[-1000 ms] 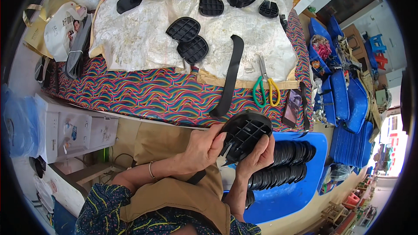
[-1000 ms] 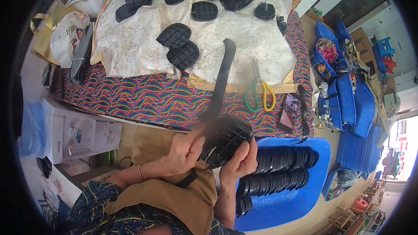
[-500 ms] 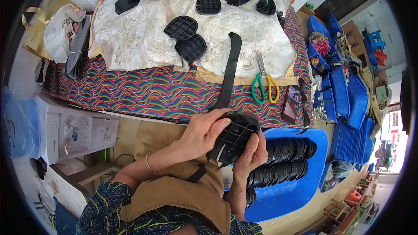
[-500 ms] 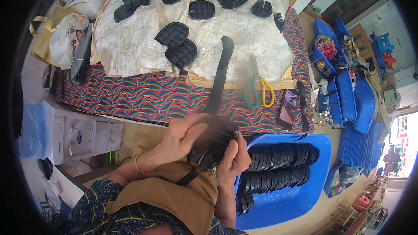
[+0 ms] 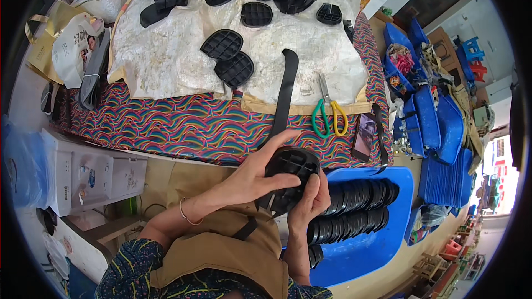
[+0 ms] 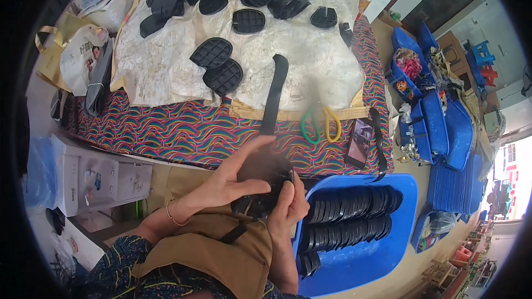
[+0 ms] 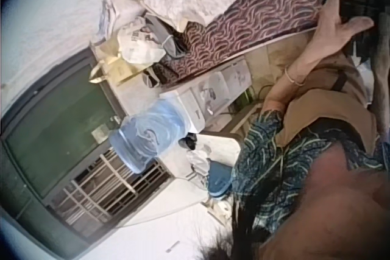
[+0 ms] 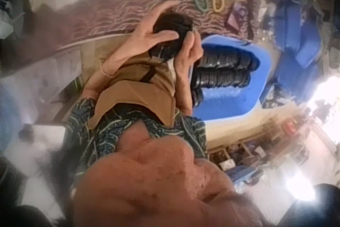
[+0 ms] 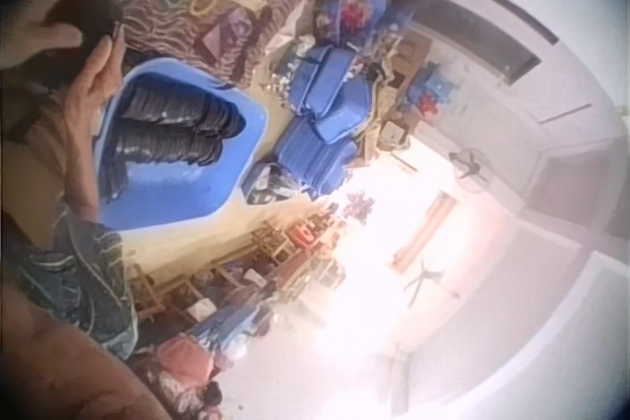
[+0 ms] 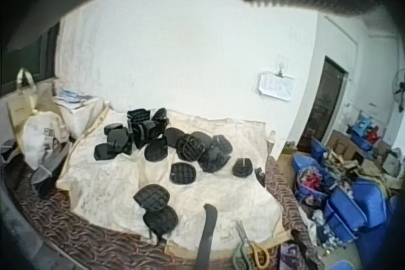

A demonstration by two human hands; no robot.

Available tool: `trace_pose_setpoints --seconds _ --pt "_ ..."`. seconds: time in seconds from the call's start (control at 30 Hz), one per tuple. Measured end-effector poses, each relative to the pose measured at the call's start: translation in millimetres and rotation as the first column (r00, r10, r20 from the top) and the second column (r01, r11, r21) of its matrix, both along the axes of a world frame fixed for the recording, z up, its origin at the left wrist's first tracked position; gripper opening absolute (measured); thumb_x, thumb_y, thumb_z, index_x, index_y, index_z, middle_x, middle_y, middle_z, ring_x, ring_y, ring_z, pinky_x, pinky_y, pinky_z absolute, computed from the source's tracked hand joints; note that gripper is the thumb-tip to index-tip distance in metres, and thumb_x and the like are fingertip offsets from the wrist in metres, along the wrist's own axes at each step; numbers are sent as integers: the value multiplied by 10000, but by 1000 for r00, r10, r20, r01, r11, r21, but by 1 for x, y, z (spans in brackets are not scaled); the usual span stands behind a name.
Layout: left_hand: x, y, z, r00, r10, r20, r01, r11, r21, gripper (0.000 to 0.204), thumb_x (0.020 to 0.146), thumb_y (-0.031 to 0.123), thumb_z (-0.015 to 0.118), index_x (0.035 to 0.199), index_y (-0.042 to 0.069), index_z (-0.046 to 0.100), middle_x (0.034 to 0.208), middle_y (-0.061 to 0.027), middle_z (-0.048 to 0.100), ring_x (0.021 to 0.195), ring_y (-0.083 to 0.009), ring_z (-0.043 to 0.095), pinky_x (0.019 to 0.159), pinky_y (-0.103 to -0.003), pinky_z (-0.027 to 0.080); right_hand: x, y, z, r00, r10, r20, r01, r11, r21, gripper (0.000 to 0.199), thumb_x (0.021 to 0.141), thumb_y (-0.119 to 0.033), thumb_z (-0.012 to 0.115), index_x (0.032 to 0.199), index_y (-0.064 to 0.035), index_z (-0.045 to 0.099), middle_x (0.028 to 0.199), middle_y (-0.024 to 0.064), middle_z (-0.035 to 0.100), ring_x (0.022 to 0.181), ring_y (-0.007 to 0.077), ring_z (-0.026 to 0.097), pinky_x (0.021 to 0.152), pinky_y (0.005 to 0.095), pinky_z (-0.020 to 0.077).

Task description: The person assembles black sandals by hand, inserting a long strap into the slots of a shoe sole. They repeatedly pick up a sole from a blue bin, thread the strap through the sole, and place the finished unit on a nearby table. The process is performed one at a time in a repetitive loop.

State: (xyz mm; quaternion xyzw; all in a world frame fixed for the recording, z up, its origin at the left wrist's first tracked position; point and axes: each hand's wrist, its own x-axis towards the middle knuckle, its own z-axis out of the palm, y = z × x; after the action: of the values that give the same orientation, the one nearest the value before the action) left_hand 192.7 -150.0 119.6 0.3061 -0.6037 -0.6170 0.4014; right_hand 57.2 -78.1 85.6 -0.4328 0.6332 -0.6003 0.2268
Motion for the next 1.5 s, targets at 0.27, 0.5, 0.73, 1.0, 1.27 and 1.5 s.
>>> trace_pose_setpoints --seconds 0.27,0.5,0.73,1.0,1.27,1.5 --pt "18 -10 -5 997 -67 -41 70 994 79 661 782 -31 693 1388 61 448 1240 -74 572 1132 -148 564 984 -299 435 -38 0 24 946 296 132 -322 904 280 460 1047 -311 382 1255 43 589 1178 115 662 1036 224 636 902 296 468" --pt "17 -12 -2 984 -174 -24 175 983 50 680 760 4 703 1374 55 417 1142 -86 603 1070 -163 603 935 -317 477 -42 -14 27 870 484 -96 -458 864 211 267 980 -156 521 1083 64 633 849 138 697 739 250 671 663 331 500" --pt "19 -16 0 966 -252 51 243 959 144 701 727 -45 695 1373 47 440 1227 -60 572 1106 -131 559 954 -303 445 -43 -13 18 758 451 -471 -422 890 172 104 898 -34 594 968 28 638 723 170 634 592 331 628 541 363 471" --pt "21 -14 4 963 -270 0 263 940 217 711 719 -81 676 1377 45 439 1209 -61 568 1110 -131 553 944 -291 447 -36 -26 31 699 525 -486 -488 846 213 142 945 -77 555 994 20 647 814 175 673 701 285 686 618 329 507" --pt "13 -7 3 999 1 -35 4 988 153 642 768 -86 685 1356 19 451 1223 -64 558 1113 -130 566 946 -276 465 19 -17 -7 993 72 -89 -71 997 12 405 1053 -248 387 1284 50 534 1066 127 660 954 163 620 845 292 481" --pt "7 -10 2 959 278 -58 -281 959 -41 557 824 -80 662 1340 -3 467 1204 -110 578 1049 -140 605 883 -270 503 49 -10 -12 890 84 448 -124 991 59 439 1043 -246 425 1349 65 473 1211 115 610 1058 131 571 895 261 458"
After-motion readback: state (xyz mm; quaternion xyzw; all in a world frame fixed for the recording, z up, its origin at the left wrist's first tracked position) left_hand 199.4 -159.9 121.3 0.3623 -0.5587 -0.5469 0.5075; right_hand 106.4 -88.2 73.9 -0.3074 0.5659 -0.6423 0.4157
